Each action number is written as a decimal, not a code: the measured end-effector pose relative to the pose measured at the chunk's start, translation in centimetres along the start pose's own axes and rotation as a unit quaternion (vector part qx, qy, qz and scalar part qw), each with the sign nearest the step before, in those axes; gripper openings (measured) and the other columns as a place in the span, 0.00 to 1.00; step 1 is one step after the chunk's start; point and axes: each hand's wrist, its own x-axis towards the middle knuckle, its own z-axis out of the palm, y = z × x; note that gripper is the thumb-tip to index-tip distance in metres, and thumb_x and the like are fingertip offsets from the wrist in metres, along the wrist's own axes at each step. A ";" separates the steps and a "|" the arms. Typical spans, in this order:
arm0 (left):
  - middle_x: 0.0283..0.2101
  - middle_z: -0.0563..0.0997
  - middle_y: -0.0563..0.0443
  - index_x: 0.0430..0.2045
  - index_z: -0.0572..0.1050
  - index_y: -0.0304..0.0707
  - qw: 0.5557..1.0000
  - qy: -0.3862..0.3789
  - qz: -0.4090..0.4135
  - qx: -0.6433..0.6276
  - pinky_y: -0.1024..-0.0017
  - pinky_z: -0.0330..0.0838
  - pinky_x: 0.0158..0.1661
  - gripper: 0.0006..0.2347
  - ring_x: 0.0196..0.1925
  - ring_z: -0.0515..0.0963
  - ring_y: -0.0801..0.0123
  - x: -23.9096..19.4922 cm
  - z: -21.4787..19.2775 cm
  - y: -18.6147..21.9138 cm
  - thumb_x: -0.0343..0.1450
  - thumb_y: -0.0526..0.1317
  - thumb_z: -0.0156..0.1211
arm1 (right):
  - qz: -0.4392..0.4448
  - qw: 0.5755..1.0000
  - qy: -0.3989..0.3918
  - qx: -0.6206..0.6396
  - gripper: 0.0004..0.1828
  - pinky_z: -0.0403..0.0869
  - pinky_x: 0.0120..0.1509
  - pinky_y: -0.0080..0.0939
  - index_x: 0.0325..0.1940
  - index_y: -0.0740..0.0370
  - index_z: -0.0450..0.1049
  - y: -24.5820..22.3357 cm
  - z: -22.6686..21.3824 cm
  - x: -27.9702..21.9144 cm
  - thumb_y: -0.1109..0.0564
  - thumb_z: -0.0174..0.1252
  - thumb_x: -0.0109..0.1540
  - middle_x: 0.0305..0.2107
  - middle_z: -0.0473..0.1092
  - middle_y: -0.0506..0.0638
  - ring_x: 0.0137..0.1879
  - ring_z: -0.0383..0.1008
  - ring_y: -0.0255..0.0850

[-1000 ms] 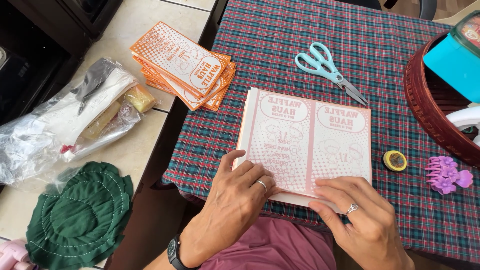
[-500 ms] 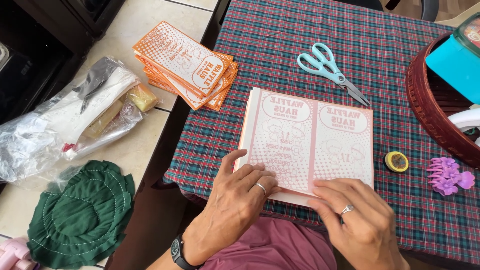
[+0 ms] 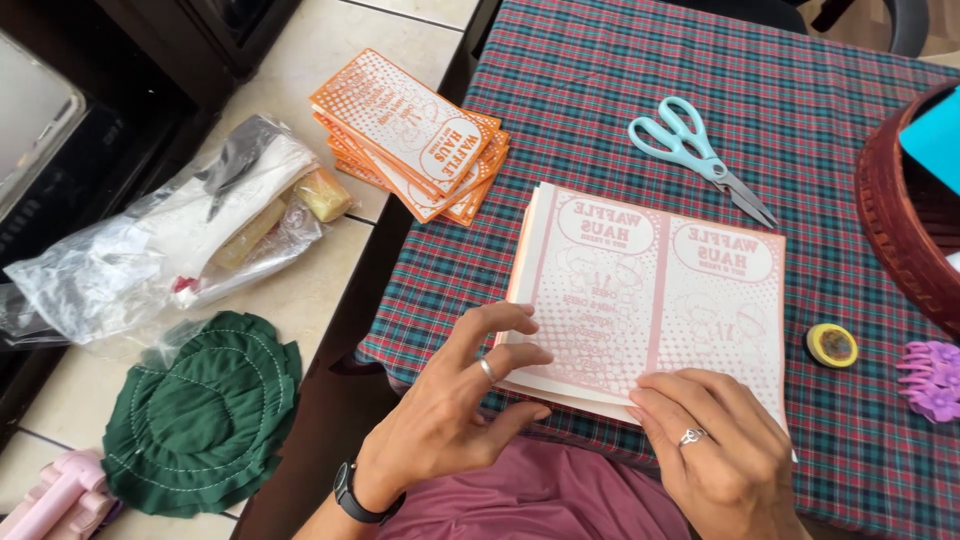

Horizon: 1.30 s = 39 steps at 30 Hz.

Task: Folding the bottom of paper bags and securing the fold with adhesive tape.

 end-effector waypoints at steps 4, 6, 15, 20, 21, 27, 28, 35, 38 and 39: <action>0.56 0.69 0.36 0.50 0.70 0.36 0.998 0.055 -0.020 -0.036 0.56 0.77 0.61 0.14 0.58 0.78 0.49 -0.7 -0.6 0.1 0.72 0.35 0.66 | 0.009 1.000 -0.002 -0.003 0.01 0.76 0.47 0.45 0.36 0.66 0.80 0.1 0.1 -0.3 0.65 0.65 0.61 0.35 0.78 0.52 0.39 0.75 0.47; 0.54 0.69 0.36 0.49 0.71 0.33 0.996 0.070 -0.020 -0.053 0.57 0.78 0.62 0.13 0.59 0.79 0.50 -0.8 -0.6 0.1 0.72 0.33 0.65 | 0.012 1.000 -0.005 -0.002 0.02 0.76 0.47 0.45 0.37 0.66 0.80 0.1 0.1 -0.4 0.65 0.65 0.61 0.35 0.78 0.52 0.40 0.75 0.47; 0.52 0.71 0.34 0.42 0.73 0.31 0.995 0.092 -0.026 -0.039 0.61 0.81 0.57 0.09 0.51 0.86 0.54 -0.5 -0.3 0.0 0.72 0.35 0.65 | 0.017 1.000 -0.009 -0.003 0.02 0.76 0.48 0.44 0.38 0.65 0.80 0.2 0.2 -0.7 0.65 0.65 0.61 0.36 0.77 0.51 0.40 0.75 0.47; 0.53 0.71 0.35 0.34 0.73 0.34 0.995 0.067 -0.061 -0.034 0.61 0.78 0.55 0.05 0.53 0.85 0.56 -0.3 -0.5 0.3 0.70 0.33 0.64 | 0.026 1.000 -0.007 0.000 0.02 0.75 0.47 0.44 0.38 0.66 0.80 0.2 0.4 -0.7 0.65 0.65 0.61 0.36 0.77 0.51 0.40 0.75 0.47; 0.53 0.71 0.35 0.34 0.73 0.34 0.995 0.067 -0.061 -0.034 0.61 0.78 0.55 0.05 0.53 0.85 0.56 -0.3 -0.5 0.2 0.70 0.33 0.64 | 0.026 1.000 -0.007 0.000 0.02 0.75 0.47 0.44 0.38 0.66 0.80 0.2 0.4 -0.8 0.65 0.65 0.61 0.36 0.77 0.51 0.40 0.75 0.47; 0.50 0.72 0.37 0.38 0.72 0.33 0.995 0.083 -0.055 -0.023 0.63 0.79 0.52 0.08 0.57 0.80 0.53 -0.4 -0.3 -0.2 0.69 0.31 0.65 | 0.039 0.999 0.001 0.011 0.02 0.77 0.47 0.42 0.37 0.66 0.80 0.2 0.5 -0.7 0.66 0.65 0.60 0.35 0.77 0.50 0.40 0.75 0.46; 0.51 0.72 0.38 0.41 0.74 0.36 0.993 0.091 -0.070 -0.015 0.66 0.78 0.50 0.10 0.51 0.82 0.59 -0.5 -0.2 -0.3 0.69 0.34 0.67 | 0.046 0.999 0.002 0.016 0.01 0.76 0.47 0.43 0.37 0.66 0.80 0.2 0.6 -0.7 0.65 0.65 0.61 0.35 0.77 0.50 0.39 0.74 0.46; 0.49 0.74 0.40 0.41 0.77 0.38 0.988 0.128 -0.084 -0.023 0.65 0.75 0.50 0.07 0.52 0.80 0.57 -0.1 -0.2 0.1 0.72 0.36 0.63 | 0.116 0.992 0.005 0.056 0.03 0.75 0.47 0.41 0.36 0.67 0.79 -0.2 0.5 -0.3 0.63 0.65 0.61 0.34 0.77 0.51 0.39 0.74 0.45; 0.46 0.76 0.39 0.39 0.76 0.34 0.988 0.138 -0.063 -0.016 0.65 0.76 0.48 0.06 0.52 0.80 0.56 0.1 -0.1 -0.1 0.72 0.33 0.64 | 0.114 0.992 0.004 0.056 0.03 0.75 0.47 0.41 0.36 0.66 0.79 -0.1 0.6 -0.4 0.63 0.64 0.61 0.34 0.77 0.51 0.40 0.74 0.45; 0.46 0.76 0.39 0.39 0.76 0.34 0.988 0.139 -0.064 -0.016 0.65 0.76 0.48 0.06 0.52 0.80 0.56 0.0 0.0 -0.2 0.72 0.33 0.64 | 0.113 0.992 0.003 0.056 0.03 0.75 0.47 0.41 0.36 0.66 0.79 -0.1 0.6 -0.4 0.63 0.64 0.61 0.34 0.77 0.51 0.40 0.74 0.45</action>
